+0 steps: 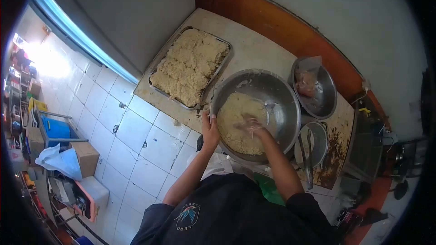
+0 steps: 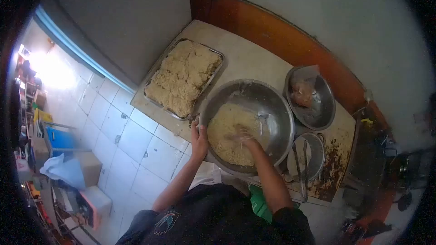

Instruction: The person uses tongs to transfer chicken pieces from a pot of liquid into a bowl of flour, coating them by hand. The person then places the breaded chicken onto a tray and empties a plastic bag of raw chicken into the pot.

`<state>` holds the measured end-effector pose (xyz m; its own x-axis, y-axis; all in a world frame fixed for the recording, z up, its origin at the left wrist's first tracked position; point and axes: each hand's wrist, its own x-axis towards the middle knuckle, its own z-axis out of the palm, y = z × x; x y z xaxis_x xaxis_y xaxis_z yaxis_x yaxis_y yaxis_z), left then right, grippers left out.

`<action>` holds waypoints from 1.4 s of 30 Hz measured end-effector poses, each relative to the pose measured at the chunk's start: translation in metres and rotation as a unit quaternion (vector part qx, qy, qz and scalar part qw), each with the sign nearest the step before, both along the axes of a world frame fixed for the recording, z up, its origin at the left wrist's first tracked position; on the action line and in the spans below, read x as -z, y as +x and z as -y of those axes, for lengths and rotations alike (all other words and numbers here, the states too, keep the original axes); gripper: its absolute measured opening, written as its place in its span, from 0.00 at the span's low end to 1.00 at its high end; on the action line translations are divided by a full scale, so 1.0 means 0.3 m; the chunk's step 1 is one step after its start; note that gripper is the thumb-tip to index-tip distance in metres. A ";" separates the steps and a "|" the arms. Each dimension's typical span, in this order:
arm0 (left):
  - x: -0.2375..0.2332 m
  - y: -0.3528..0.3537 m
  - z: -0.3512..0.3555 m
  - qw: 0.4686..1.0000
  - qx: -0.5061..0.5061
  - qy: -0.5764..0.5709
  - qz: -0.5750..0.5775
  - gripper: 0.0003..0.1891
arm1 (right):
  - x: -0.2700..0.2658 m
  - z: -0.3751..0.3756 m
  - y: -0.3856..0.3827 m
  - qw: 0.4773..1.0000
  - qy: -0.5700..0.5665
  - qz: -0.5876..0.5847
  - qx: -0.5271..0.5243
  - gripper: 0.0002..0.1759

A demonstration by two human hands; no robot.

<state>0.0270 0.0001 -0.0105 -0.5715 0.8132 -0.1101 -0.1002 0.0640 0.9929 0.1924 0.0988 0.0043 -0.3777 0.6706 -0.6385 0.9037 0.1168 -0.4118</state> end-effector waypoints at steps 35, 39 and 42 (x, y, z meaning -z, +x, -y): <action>-0.015 0.016 0.022 0.998 -0.042 0.016 -0.045 0.13 | 0.100 0.178 0.000 0.925 0.364 -0.050 -0.095 0.36; 0.012 -0.001 0.012 1.000 -0.016 0.018 0.011 0.12 | 0.055 0.163 0.023 0.879 0.458 0.003 -0.132 0.37; 0.002 0.021 0.017 0.999 -0.040 0.003 -0.021 0.11 | -0.026 0.034 0.099 0.990 0.085 -0.040 0.109 0.33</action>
